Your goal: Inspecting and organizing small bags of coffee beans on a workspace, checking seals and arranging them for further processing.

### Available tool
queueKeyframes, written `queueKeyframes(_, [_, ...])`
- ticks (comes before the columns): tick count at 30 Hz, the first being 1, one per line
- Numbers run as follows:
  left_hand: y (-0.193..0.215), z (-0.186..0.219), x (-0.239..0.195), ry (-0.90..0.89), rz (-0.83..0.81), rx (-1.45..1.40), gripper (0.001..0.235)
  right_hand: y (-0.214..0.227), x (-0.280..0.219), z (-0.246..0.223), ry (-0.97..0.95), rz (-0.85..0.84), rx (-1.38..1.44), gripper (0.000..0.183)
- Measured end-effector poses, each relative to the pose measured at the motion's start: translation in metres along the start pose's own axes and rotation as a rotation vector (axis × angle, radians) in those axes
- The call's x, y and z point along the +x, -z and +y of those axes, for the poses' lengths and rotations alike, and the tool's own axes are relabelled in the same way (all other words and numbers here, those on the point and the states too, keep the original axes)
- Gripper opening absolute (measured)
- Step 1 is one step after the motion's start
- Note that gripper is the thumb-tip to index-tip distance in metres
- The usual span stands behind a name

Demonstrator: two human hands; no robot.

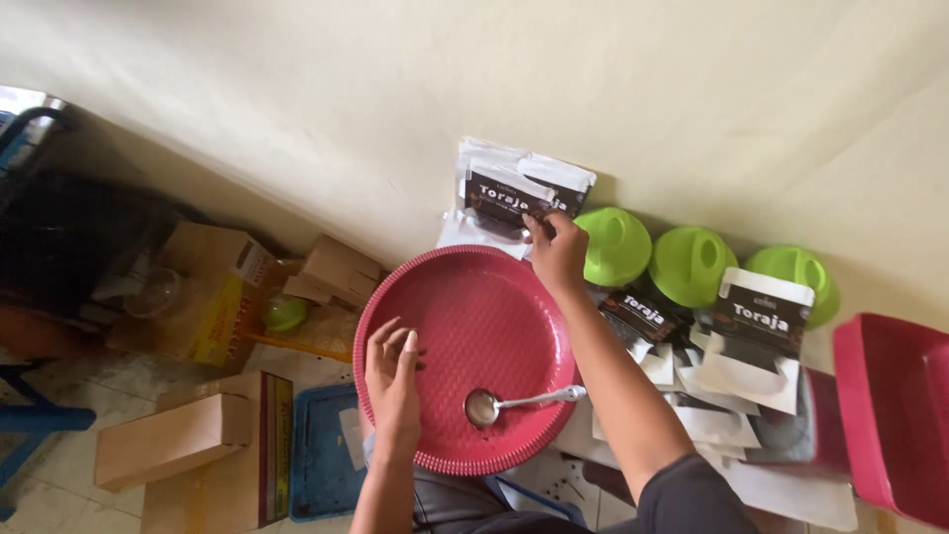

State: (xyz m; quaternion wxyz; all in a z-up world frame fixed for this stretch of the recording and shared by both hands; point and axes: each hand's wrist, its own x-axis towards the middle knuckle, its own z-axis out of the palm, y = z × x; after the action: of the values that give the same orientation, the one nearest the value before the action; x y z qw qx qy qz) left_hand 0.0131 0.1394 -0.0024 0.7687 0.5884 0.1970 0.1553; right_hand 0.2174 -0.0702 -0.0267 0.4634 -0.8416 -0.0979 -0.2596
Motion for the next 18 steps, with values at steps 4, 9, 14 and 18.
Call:
queueKeyframes(4, [0.01,0.006,-0.001,0.089,0.084,0.024,0.038,-0.043,0.025,0.027,-0.224,-0.068,0.019,0.021])
queueKeyframes(9, [0.019,0.002,0.001,0.065,0.145,-0.02,0.036,-0.073,0.023,0.047,-0.417,-0.221,-0.052,0.02])
queueKeyframes(14, [0.013,0.006,-0.002,0.073,0.177,-0.022,0.036,-0.084,0.02,0.062,-0.561,-0.267,0.0,0.019])
queueKeyframes(18, [0.01,0.004,-0.007,0.054,0.166,-0.019,0.035,-0.083,0.029,0.058,-0.582,-0.255,-0.001,0.021])
